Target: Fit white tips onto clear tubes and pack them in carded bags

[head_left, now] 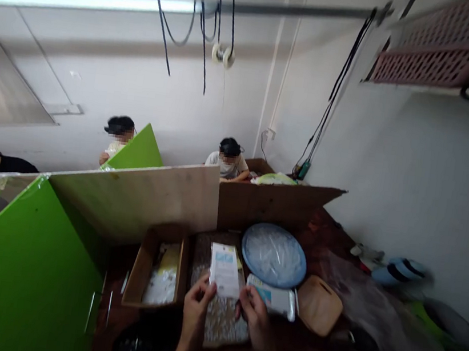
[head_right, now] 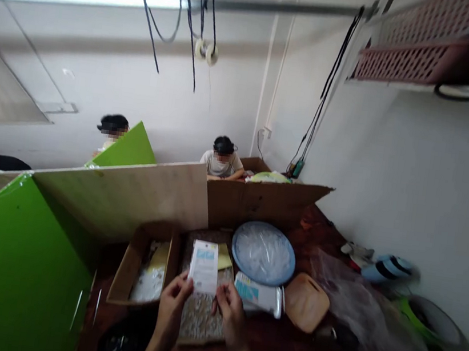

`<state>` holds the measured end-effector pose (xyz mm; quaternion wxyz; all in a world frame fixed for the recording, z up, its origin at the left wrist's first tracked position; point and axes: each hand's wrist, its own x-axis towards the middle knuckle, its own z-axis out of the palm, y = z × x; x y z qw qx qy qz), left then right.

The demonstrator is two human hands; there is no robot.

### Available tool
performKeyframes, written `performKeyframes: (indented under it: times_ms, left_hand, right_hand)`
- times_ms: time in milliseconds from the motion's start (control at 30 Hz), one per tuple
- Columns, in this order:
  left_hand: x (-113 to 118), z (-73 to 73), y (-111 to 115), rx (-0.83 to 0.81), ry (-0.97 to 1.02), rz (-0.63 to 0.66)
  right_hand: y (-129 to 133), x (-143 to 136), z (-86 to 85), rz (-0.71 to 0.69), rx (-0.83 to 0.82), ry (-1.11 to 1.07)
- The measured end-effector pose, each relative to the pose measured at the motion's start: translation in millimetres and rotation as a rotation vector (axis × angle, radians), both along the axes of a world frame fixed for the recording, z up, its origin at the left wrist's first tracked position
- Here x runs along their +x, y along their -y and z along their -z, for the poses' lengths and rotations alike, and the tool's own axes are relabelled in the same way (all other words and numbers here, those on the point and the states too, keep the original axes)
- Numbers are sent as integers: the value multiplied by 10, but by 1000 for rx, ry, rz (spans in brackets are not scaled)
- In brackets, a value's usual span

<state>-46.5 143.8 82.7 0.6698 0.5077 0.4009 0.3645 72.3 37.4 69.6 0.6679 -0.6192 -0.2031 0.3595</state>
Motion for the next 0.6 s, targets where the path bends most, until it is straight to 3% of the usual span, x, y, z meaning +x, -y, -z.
performKeyframes:
  times_ms: [300,600]
  left_hand:
    - [-58,70,14,10,3,2]
    - [-41,14,93,41,4,-87]
  right_hand:
    - [24,-55,-114,10,6,46]
    - [-23,-67,-9,27,28,90]
